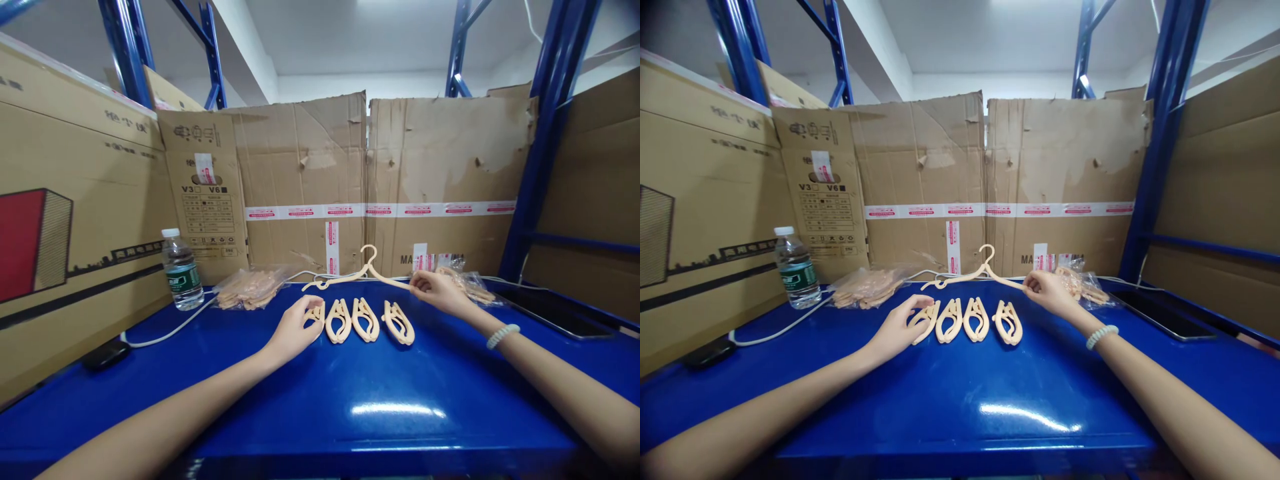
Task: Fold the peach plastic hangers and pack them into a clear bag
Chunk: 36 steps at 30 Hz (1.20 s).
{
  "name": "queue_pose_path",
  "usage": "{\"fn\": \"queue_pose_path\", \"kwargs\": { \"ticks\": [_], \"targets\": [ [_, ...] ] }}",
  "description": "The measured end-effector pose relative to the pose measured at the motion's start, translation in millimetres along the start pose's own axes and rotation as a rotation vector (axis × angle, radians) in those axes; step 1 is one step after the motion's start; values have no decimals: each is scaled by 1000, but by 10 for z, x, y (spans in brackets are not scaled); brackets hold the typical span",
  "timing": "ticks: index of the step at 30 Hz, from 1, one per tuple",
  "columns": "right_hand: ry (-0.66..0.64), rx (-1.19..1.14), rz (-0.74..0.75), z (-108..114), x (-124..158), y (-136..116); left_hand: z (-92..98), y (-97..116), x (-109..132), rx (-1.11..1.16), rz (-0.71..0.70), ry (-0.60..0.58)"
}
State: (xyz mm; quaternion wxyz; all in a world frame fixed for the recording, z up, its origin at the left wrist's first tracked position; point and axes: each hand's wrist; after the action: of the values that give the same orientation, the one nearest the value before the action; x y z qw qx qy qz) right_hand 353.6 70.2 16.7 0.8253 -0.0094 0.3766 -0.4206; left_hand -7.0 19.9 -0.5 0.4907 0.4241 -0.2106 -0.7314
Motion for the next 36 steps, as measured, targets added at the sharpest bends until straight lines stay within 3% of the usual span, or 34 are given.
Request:
{"fn": "queue_pose_path", "kwargs": {
  "ticks": [6, 9, 12, 17, 22, 25, 32, 36],
  "targets": [
    [96, -215, -51, 179, -14, -117, 52, 11, -85, 314, 248, 32],
    [64, -333, -50, 199, -15, -223, 61, 9, -112, 463, 432, 68],
    [1, -350, -22, 154, -4, -320, 52, 19, -104, 588, 524, 102],
    [-112, -274, 65, 22, 32, -373, 41, 55, -45, 611, 397, 36],
    [-144, -231, 104, -1, 52, -422, 39, 17, -20, 342, 119, -99],
    [-150, -174, 135, 20, 54, -493, 39, -4, -17, 197, 18, -102],
    [-133, 232, 399, 21, 35, -633, 43, 17, -11, 186, 106, -69],
    [-144, 435, 395, -20, 51, -607, 34, 6, -9, 187, 113, -83]
  ]
}}
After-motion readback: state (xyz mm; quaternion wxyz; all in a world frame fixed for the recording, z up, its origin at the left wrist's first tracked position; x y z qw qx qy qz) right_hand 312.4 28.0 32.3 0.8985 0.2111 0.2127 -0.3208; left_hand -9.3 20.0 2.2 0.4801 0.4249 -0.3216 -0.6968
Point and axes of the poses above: each hand's wrist, its own x-axis away from the middle knuckle, its own z-axis out of the back of the hand, y = z × x, and after that the axes turned 10 degrees about z, right-handed
